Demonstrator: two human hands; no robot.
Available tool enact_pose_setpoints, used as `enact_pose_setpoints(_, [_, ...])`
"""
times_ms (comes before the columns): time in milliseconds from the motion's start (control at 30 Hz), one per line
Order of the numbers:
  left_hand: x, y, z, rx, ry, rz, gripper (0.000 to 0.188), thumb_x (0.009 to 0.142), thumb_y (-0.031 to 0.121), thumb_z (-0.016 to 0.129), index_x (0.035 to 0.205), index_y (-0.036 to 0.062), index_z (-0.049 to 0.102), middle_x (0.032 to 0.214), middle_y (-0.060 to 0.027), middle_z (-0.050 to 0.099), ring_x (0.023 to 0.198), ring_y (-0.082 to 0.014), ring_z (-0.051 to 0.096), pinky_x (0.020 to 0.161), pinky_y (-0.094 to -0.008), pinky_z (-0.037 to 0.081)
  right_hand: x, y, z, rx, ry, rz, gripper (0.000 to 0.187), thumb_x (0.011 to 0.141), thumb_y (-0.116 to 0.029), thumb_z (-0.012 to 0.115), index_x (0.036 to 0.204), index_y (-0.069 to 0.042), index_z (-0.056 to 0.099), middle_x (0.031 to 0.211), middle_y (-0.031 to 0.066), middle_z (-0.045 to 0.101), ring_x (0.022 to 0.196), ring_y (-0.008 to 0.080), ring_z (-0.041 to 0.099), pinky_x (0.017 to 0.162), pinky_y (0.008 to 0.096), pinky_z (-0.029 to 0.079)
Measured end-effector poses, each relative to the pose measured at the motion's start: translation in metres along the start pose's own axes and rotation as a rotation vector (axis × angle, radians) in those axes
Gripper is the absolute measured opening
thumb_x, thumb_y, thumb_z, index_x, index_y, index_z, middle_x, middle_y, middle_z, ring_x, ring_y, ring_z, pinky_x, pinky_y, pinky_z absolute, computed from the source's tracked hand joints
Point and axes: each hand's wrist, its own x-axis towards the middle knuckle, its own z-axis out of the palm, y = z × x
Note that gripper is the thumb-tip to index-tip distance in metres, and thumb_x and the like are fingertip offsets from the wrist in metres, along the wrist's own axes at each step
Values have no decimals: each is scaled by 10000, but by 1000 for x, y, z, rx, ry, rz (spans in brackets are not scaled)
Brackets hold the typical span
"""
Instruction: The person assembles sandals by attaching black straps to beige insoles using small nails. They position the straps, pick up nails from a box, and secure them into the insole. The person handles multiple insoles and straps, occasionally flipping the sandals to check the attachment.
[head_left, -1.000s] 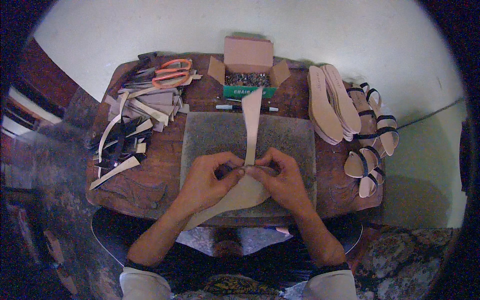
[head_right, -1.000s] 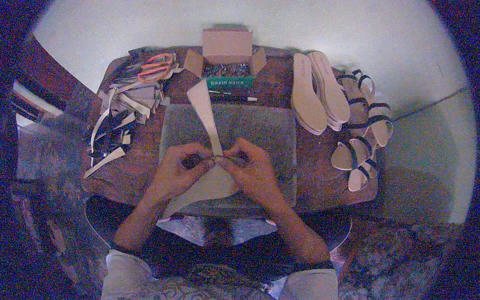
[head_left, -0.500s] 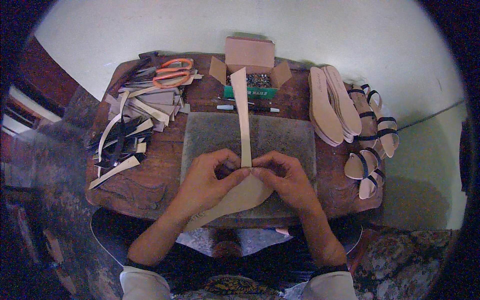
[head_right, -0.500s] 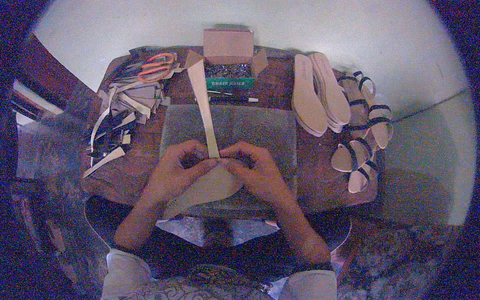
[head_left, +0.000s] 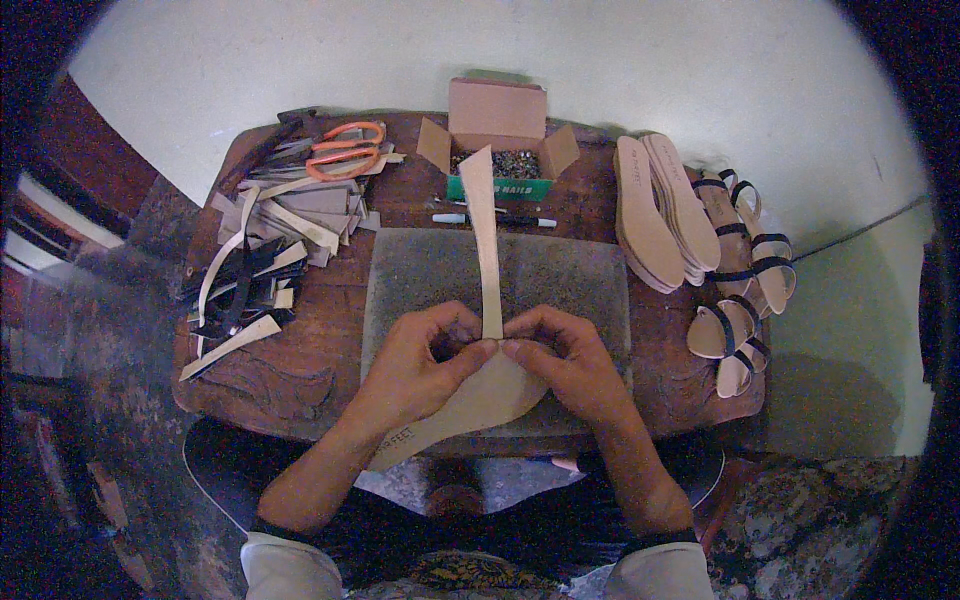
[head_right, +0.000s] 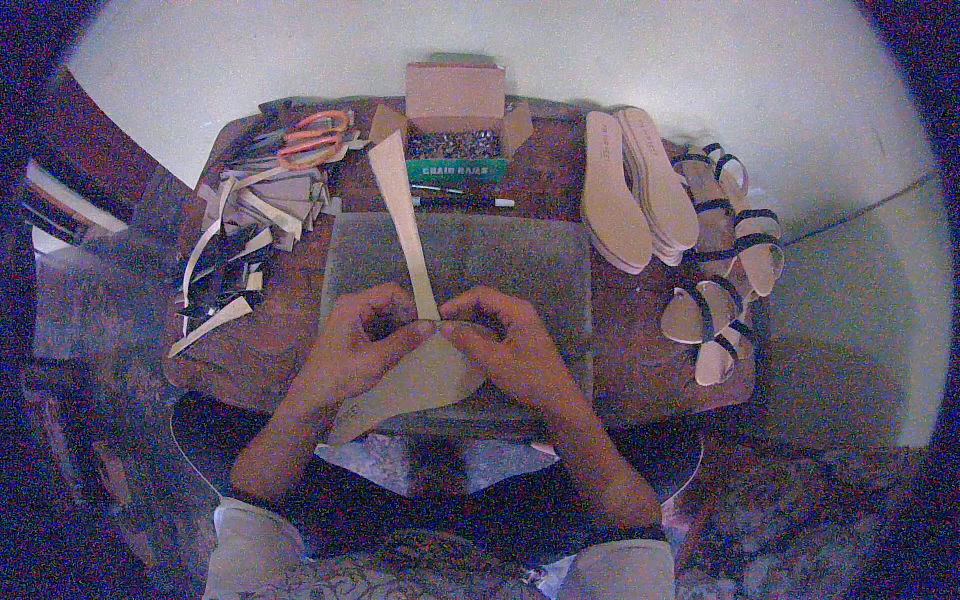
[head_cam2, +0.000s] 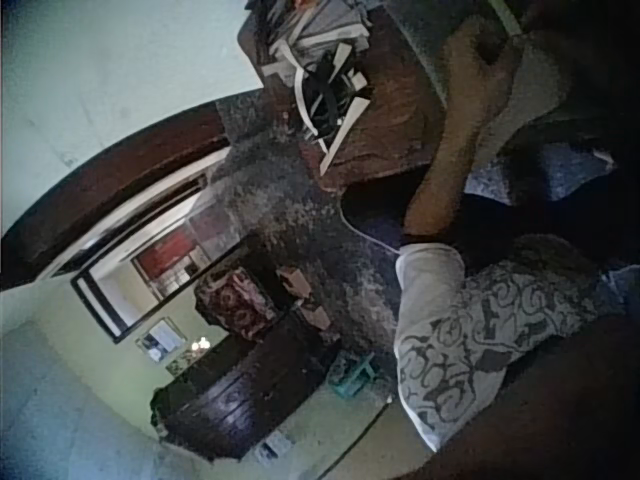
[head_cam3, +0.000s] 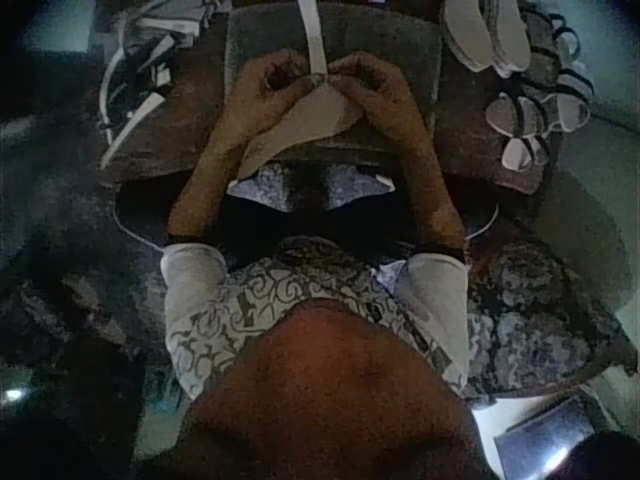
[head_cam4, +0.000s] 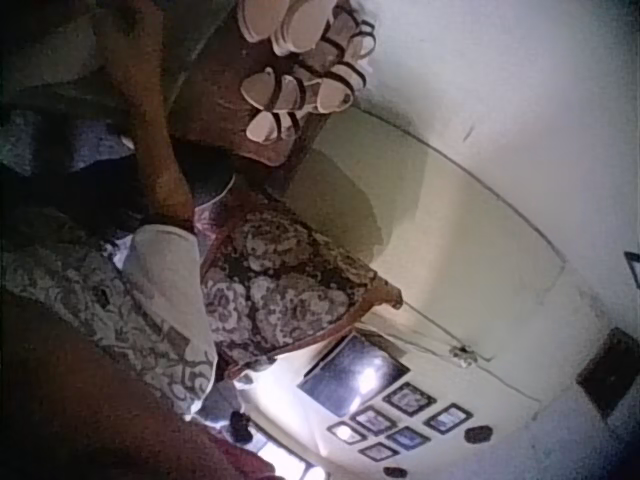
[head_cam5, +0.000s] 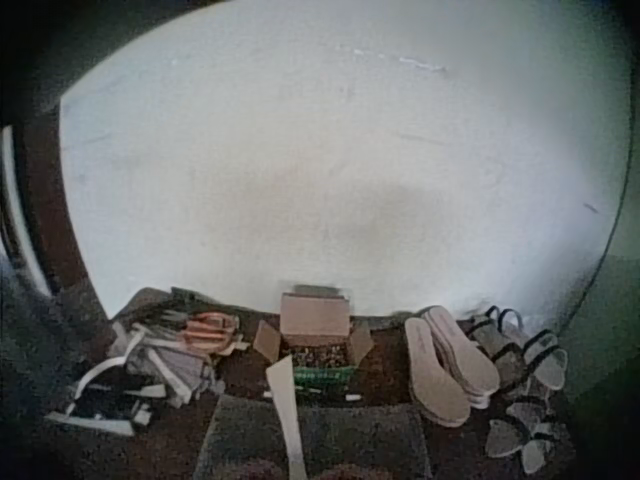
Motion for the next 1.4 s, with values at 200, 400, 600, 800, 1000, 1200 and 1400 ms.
enact_pose_setpoints(200, [0,-2,1,78,19,46,141,843,137,665,825,24,583,639,13,544,581,-40,478,496,-234,384,0,7,0,-68,17,-46,205,830,-152,673,987,-28,629,901,29,646,863,101,579,780,258,457])
enact_pose_setpoints(400, [2,0,7,-145,61,-41,157,837,140,675,825,24,570,630,17,533,578,-33,467,488,-236,368,1,4,-1,-89,31,-75,250,830,-170,662,1047,-46,641,944,89,672,925,169,616,838,311,476])
enact_pose_setpoints(600, [0,-3,4,87,44,80,172,828,142,685,791,28,562,613,14,524,561,-46,465,491,-246,379,1,7,-2,48,-20,34,256,819,-160,675,1042,-38,644,965,86,665,942,194,621,845,316,474])
enact_pose_setpoints(800, [-4,-4,10,36,-64,46,181,824,152,691,789,29,563,603,13,518,550,-62,462,489,-259,381,3,4,-4,-25,58,-208,250,814,-139,682,1038,-35,644,951,69,625,881,179,611,797,304,478])
enact_pose_setpoints(1000, [-7,8,11,-2,-130,-14,167,829,130,682,829,16,559,663,-15,540,594,-60,484,522,-263,409,-1,-13,-5,-66,112,-155,284,814,-186,704,1044,-35,638,907,63,614,784,128,583,708,274,473])
enact_pose_setpoints(1200, [-6,-5,10,45,-32,189,138,834,68,650,928,19,562,720,-25,582,655,-73,549,563,-257,447,-18,-48,-1,-135,-2,-233,306,797,-125,717,1072,-46,609,835,9,594,741,80,543,659,236,444])
enact_pose_setpoints(1400, [-4,-1,5,16,-22,149,202,819,14,644,1011,26,582,746,-39,614,699,-84,592,614,-251,487,-21,-37,-3,252,-163,-371,681,808,-583,578,1110,27,564,982,110,622,888,191,606,798,316,459])
